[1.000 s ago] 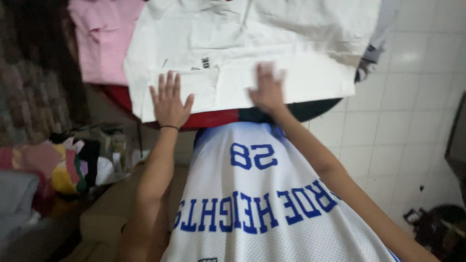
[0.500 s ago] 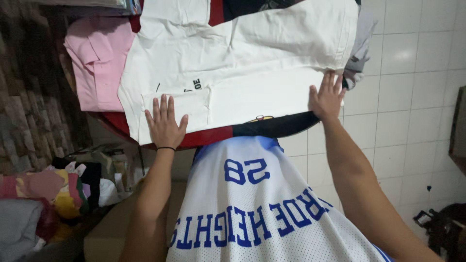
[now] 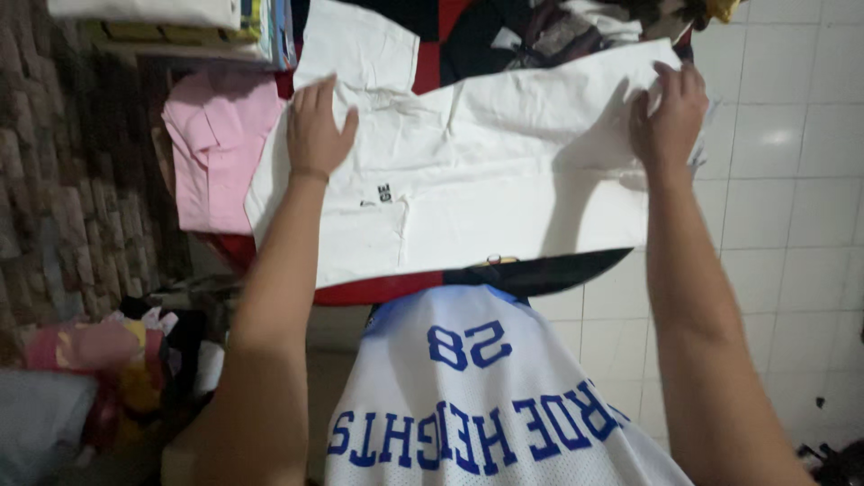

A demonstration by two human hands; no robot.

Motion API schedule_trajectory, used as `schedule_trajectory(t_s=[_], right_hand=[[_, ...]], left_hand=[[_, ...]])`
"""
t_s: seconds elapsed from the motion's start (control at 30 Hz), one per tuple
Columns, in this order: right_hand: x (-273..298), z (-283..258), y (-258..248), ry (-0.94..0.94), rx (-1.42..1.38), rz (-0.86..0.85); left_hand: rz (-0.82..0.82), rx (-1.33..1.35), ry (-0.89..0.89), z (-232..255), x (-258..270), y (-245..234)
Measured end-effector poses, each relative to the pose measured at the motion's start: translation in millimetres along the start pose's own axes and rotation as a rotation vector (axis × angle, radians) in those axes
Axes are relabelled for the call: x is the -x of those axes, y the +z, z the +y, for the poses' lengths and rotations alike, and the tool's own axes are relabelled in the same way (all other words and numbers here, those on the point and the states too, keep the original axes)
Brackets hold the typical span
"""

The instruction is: The person folds clean clothes on a round table. They lay a pair of pants flat, fold the legs inward and smooth the fabric, then fold a white t-shirt by spreading it out, folding in the sleeves and sides, and pressing it flat, placing finished items aside.

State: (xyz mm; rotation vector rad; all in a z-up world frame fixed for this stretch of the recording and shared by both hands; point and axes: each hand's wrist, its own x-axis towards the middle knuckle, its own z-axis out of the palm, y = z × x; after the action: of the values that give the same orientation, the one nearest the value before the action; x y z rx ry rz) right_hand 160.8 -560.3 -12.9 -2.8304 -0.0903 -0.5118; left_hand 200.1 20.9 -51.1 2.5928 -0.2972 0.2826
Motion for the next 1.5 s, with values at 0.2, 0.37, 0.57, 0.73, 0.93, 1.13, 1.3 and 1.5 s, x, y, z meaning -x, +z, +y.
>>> schedule_trajectory(t_s=[0.2,0.37,0.57,0.73,0.93,1.13,1.3,1.5], right_hand=[[-74.0,4.2,2.1,-0.292,0.189,-0.259],[-86.6,16.7,3.4,-0.212,0.209,-0.526],[-86.1,31.5,-10.8,-0.185,0.286,-0.423],[-84.5,25.6,-29.3,-0.114,0.200,-0.455],[-50.4,17.4,-89.0,0.092,-0.131,-0.393],[44.4,4.5,-128.7,0.330,-0.374,-0.366],[122.5,-1.6,-120.0,0.347,-0.281,-0.399],[163.6,-0.7,-98.9,0.390,-0.103,-0.416]], left_hand=[[-0.230,-0.243,-0.292,-45.2,-89.7,42.1],[-0.307,-0.335,-0.515,-41.4,-112.2,54.0],[-0.358,-0.192,-0.752,-27.1,-129.6,32.1],[-0.092,0.200,-0.364,-9.5,-118.3,-7.9],[-0.042,0.476,-0.192,6.3,-46.8,-92.9],[-0.165,0.499,-0.274,13.2,94.4,-179.5],[-0.265,0.479,-0.464,24.6,198.5,-170.5],[-0.251,0.428,-0.300,41.1,254.3,-150.7]])
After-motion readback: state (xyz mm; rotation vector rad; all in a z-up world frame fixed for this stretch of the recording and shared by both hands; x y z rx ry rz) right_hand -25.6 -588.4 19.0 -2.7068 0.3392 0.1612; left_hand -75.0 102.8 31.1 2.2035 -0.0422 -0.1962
